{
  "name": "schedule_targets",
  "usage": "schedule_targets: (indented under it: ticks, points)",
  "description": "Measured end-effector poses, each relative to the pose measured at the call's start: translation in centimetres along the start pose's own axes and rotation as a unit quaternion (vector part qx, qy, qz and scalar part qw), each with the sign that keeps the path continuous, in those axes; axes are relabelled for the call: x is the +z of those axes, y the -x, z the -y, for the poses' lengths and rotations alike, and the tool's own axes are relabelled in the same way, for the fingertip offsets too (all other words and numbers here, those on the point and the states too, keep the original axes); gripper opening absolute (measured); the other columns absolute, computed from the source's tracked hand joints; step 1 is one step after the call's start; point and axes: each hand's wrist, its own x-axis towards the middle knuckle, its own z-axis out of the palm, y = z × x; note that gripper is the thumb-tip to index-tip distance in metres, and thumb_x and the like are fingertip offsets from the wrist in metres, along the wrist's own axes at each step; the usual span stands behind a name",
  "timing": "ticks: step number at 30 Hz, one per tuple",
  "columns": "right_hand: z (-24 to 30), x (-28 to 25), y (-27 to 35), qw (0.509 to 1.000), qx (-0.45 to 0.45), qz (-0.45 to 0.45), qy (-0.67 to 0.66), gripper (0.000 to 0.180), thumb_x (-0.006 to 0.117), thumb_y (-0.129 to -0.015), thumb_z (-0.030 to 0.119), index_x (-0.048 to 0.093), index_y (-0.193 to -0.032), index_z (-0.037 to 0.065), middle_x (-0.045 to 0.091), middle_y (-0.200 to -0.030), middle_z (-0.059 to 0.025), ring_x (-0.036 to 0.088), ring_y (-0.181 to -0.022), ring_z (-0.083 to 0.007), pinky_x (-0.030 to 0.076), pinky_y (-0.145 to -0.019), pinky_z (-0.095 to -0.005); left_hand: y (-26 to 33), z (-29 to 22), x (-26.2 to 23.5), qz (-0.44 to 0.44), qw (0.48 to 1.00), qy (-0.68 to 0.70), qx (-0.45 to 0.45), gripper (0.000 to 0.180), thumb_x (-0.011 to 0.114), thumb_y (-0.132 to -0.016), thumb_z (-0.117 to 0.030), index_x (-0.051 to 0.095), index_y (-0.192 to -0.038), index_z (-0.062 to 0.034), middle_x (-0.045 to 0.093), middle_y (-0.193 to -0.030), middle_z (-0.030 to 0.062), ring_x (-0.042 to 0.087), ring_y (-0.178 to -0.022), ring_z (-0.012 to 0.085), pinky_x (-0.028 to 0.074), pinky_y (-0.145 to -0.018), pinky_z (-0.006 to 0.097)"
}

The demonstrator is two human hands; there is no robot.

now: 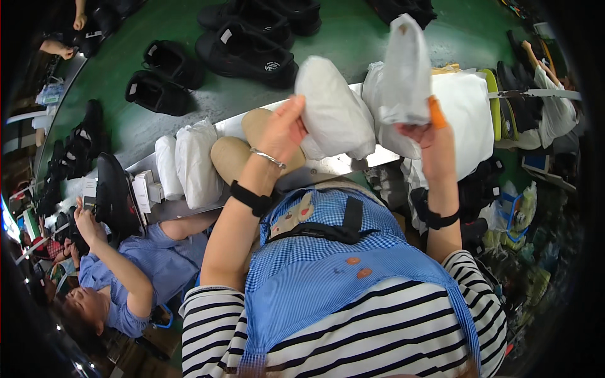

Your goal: Stuffing and organizing shoe components during the manufacturing process.

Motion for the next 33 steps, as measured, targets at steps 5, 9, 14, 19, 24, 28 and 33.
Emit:
schedule_targets:
  ticks: [5, 9, 14, 19, 24, 28, 33]
  points:
    - [-8.4, 2.3, -0.3, 0.988, 0.117, 0.092, 0.039, 0.032, 0.052, -0.092, 0.026, 0.059, -0.110, 0.000, 0.061, -0.097, -0.0061, 0.061, -0.083, -0.0136, 0.050, -0.075, -0.0257, -2.2, 5.1, -3.9, -0.124, 0.981, -0.060, -0.136, 0.036, 0.050, -0.093, -0.026, 0.053, -0.117, 0.0006, 0.059, -0.113, 0.0090, 0.057, -0.100, 0.0193, 0.045, -0.087, 0.032]
    - [-8.6, 3.3, -1.3, 0.976, 0.130, 0.168, 0.046, 0.031, 0.051, -0.092, 0.024, 0.059, -0.111, 0.001, 0.061, -0.099, -0.0054, 0.059, -0.086, -0.0108, 0.048, -0.076, -0.0226, -1.6, 3.1, -1.7, -0.155, 0.879, -0.438, -0.109, 0.044, 0.055, -0.088, -0.023, 0.047, -0.124, 0.0005, 0.058, -0.112, 0.0147, 0.056, -0.101, 0.0243, 0.043, -0.089, 0.033]
    - [-6.7, 5.9, -2.5, 0.953, 0.107, 0.221, 0.179, 0.029, 0.056, -0.089, 0.020, 0.059, -0.110, 0.001, 0.062, -0.098, -0.0027, 0.058, -0.085, -0.0082, 0.049, -0.071, -0.0217, 1.6, -0.9, -2.8, -0.124, 0.650, -0.716, 0.223, 0.051, 0.061, -0.084, -0.021, 0.045, -0.127, 0.0005, 0.050, -0.117, 0.0200, 0.051, -0.108, 0.0276, 0.041, -0.093, 0.034]
    - [-1.6, 14.2, -2.4, 0.817, -0.153, 0.238, 0.502, 0.041, 0.068, -0.080, 0.030, 0.059, -0.109, 0.001, 0.066, -0.078, -0.0086, 0.062, -0.065, -0.0137, 0.049, -0.059, -0.0273, 4.9, -10.8, -1.4, -0.109, 0.889, -0.435, 0.093, 0.053, 0.065, -0.084, -0.027, 0.045, -0.126, -0.0021, 0.052, -0.117, 0.0141, 0.051, -0.110, 0.0236, 0.041, -0.093, 0.035]
    - [-3.3, 27.1, -4.3, 0.829, -0.221, 0.327, 0.395, 0.053, 0.073, -0.074, 0.033, 0.054, -0.112, 0.001, 0.065, -0.087, -0.0159, 0.066, -0.074, -0.0269, 0.050, -0.065, -0.0317, 3.6, -16.4, -7.2, -0.173, 0.966, -0.022, 0.191, 0.038, 0.060, -0.087, -0.026, 0.049, -0.113, -0.0010, 0.058, -0.106, 0.0099, 0.059, -0.097, 0.0214, 0.048, -0.082, 0.034]
    - [-6.9, 35.1, -6.9, 0.807, -0.167, 0.389, 0.411, 0.058, 0.075, -0.072, 0.031, 0.052, -0.116, 0.002, 0.064, -0.096, -0.0164, 0.064, -0.086, -0.0228, 0.049, -0.076, -0.0318, 2.2, -20.2, -13.7, -0.218, 0.949, 0.001, 0.226, 0.038, 0.057, -0.089, -0.024, 0.047, -0.117, 0.0001, 0.058, -0.106, 0.0113, 0.061, -0.093, 0.0256, 0.051, -0.081, 0.039]
    - [-8.5, 40.0, -13.6, 0.865, -0.059, 0.385, 0.317, 0.042, 0.059, -0.084, 0.025, 0.053, -0.115, -0.002, 0.062, -0.101, -0.0081, 0.060, -0.087, -0.0126, 0.050, -0.070, -0.0244, -1.0, -25.3, -27.7, -0.338, 0.677, -0.622, 0.202, 0.044, 0.054, -0.088, -0.035, 0.054, -0.116, -0.0015, 0.058, -0.110, 0.0132, 0.063, -0.091, 0.0249, 0.051, -0.083, 0.039]
